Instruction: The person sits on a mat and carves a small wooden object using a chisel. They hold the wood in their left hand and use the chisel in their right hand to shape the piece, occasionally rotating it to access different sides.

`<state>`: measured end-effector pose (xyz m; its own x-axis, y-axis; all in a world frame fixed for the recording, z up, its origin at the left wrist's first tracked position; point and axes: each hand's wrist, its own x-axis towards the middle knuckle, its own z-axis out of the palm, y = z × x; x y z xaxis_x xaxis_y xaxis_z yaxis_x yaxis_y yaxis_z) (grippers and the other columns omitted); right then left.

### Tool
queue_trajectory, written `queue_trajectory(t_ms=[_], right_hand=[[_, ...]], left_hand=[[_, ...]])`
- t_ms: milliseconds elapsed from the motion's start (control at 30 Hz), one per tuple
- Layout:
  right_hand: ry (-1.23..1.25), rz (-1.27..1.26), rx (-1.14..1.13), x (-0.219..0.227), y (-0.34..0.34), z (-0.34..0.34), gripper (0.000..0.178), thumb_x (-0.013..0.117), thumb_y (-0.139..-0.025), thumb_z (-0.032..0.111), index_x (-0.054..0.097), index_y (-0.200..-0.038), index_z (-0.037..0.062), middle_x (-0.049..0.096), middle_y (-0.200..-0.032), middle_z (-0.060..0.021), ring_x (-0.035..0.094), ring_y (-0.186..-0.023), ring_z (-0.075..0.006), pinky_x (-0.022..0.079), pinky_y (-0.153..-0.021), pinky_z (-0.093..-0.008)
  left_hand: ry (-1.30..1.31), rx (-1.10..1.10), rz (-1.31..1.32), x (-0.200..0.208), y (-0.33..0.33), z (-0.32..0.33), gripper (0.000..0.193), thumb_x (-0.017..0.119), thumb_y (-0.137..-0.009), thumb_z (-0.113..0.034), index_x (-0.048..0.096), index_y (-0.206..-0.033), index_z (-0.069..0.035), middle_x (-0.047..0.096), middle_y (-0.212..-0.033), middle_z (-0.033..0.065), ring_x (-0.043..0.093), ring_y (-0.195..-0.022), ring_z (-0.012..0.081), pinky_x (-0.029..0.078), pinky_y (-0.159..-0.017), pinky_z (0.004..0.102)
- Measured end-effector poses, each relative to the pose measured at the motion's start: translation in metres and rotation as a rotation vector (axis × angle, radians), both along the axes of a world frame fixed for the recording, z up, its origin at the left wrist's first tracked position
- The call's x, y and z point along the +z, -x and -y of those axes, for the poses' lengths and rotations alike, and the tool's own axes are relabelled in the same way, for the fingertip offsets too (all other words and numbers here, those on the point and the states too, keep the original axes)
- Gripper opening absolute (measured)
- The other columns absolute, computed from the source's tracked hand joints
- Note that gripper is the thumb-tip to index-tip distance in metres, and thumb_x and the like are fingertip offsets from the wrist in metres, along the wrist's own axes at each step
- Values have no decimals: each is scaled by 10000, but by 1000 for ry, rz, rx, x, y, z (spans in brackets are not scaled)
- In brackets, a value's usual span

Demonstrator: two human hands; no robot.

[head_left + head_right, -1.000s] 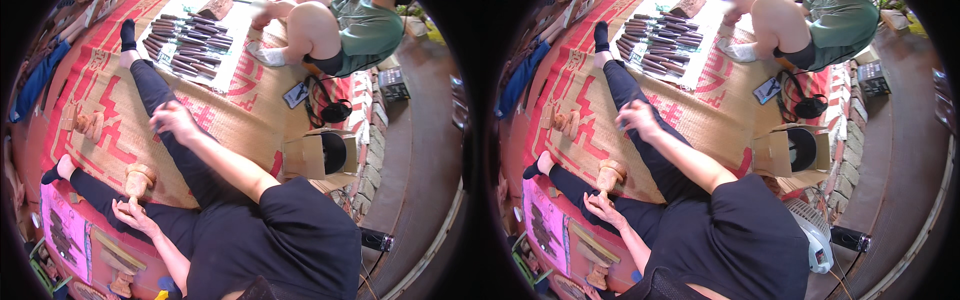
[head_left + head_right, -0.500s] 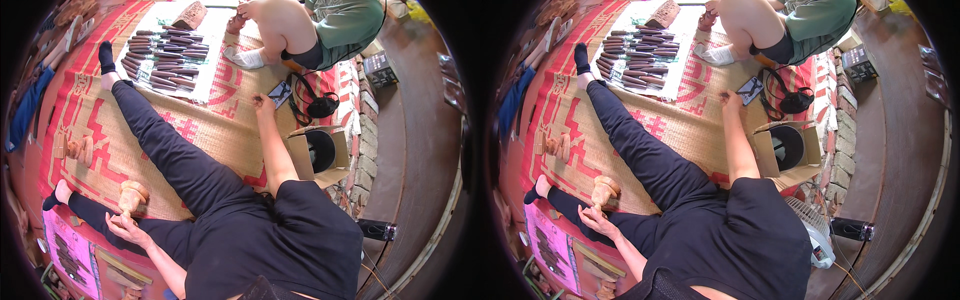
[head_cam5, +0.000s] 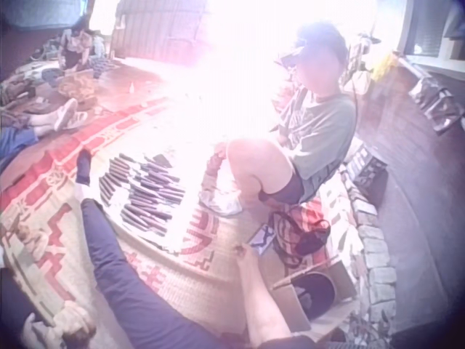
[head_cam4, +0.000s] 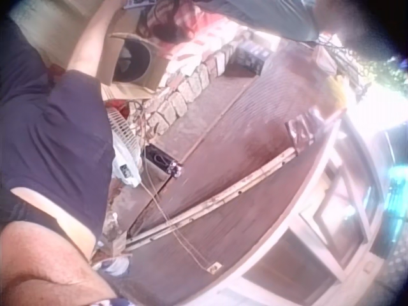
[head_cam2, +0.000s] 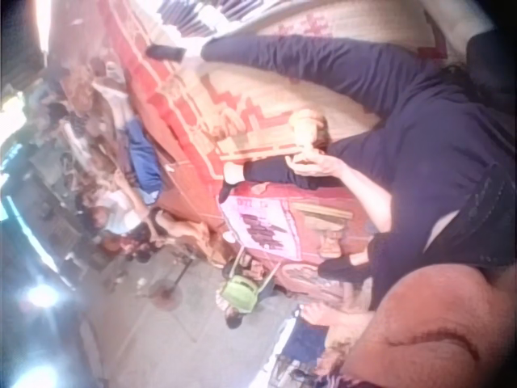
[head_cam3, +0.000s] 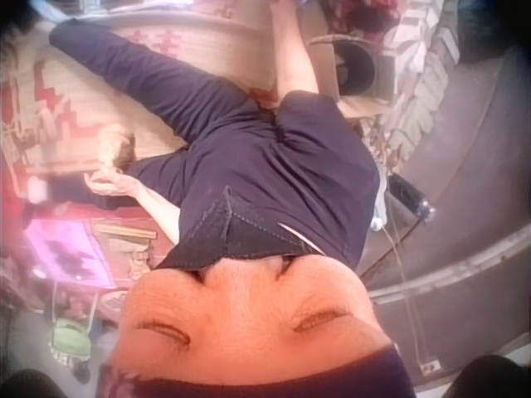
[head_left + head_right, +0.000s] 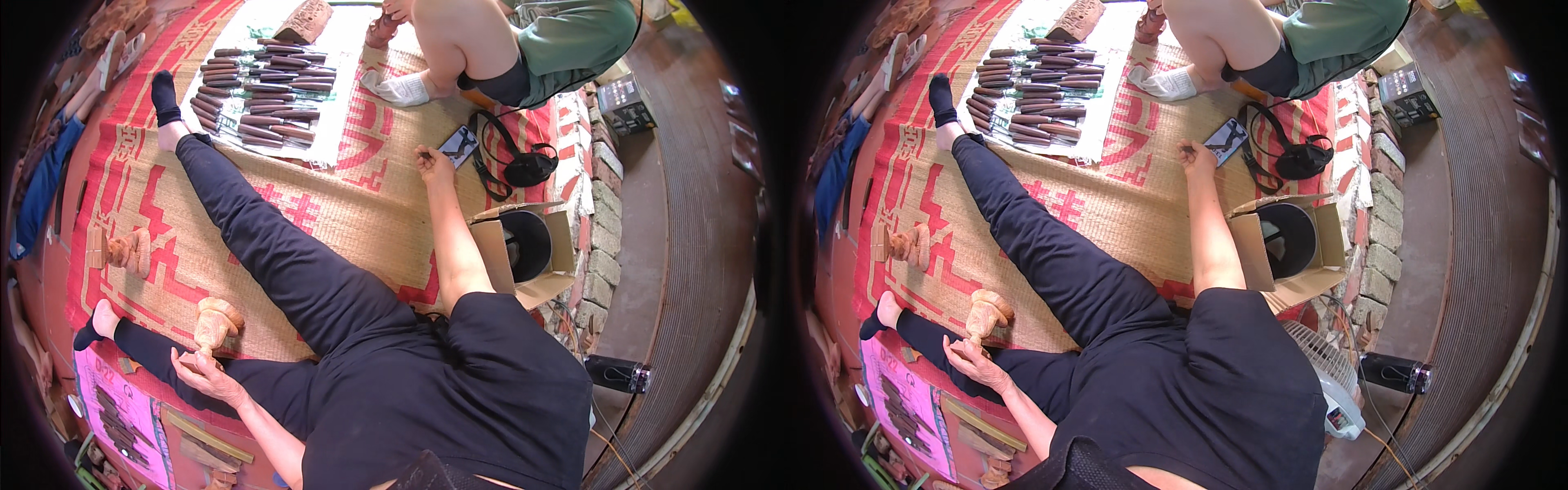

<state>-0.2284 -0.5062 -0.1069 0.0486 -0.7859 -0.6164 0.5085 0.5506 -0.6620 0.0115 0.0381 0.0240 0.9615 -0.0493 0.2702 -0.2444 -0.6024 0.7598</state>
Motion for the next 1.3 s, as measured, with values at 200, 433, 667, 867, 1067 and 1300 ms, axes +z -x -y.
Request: queue_trajectory(t_ms=[200, 433, 667, 867, 1067, 1300], right_hand=[[-32, 25, -3, -6, 1, 7, 184, 548, -919, 68, 575, -1022, -83, 648, -967, -174, 667, -852, -314, 512, -601, -284], [-37, 59, -9, -7, 1, 6, 173, 560, -910, 65, 577, -1017, -69, 654, -964, -161, 661, -850, -306, 507, -607, -284], [224, 51, 407, 64, -77, -66, 101, 603, -861, 83, 624, -930, 12, 679, -874, -90, 648, -773, -174, 485, -606, -247], [314, 178, 1085, 170, -200, -234, 142, 728, -744, 42, 618, -834, 28, 676, -833, -78, 678, -702, -172, 520, -627, -271], [466, 186, 1408, 93, -280, -337, 121, 727, -720, 8, 617, -769, 17, 646, -714, -44, 628, -626, -118, 486, -552, -243], [755, -250, 1362, 47, -296, -357, 182, 727, -642, 69, 590, -738, -4, 625, -638, -83, 626, -612, -154, 487, -565, -338]], left_hand=[[-22, 1, 10, -2, -1, -3, 529, 515, -914, -327, 474, -1338, -15, 492, -1293, 208, 492, -1173, 335, 370, -981, 446], [-34, -3, 18, -2, -2, -6, 547, 500, -939, -368, 460, -1345, -5, 477, -1304, 206, 478, -1199, 324, 364, -993, 427], [-16, 30, 34, 0, 1, -8, 519, 519, -919, -317, 472, -1344, -23, 492, -1234, 200, 502, -1117, 320, 389, -938, 436], [33, 22, 12, 0, 2, -6, 520, 518, -907, -301, 469, -1345, -26, 498, -1220, 192, 504, -1108, 315, 395, -928, 434], [56, 24, -13, -3, 4, -11, 514, 515, -923, -309, 465, -1345, -20, 501, -1215, 185, 499, -1112, 308, 377, -957, 422], [9, 33, 31, -5, 3, -10, 505, 521, -905, -282, 471, -1334, -20, 510, -1214, 185, 500, -1106, 316, 382, -941, 428]])
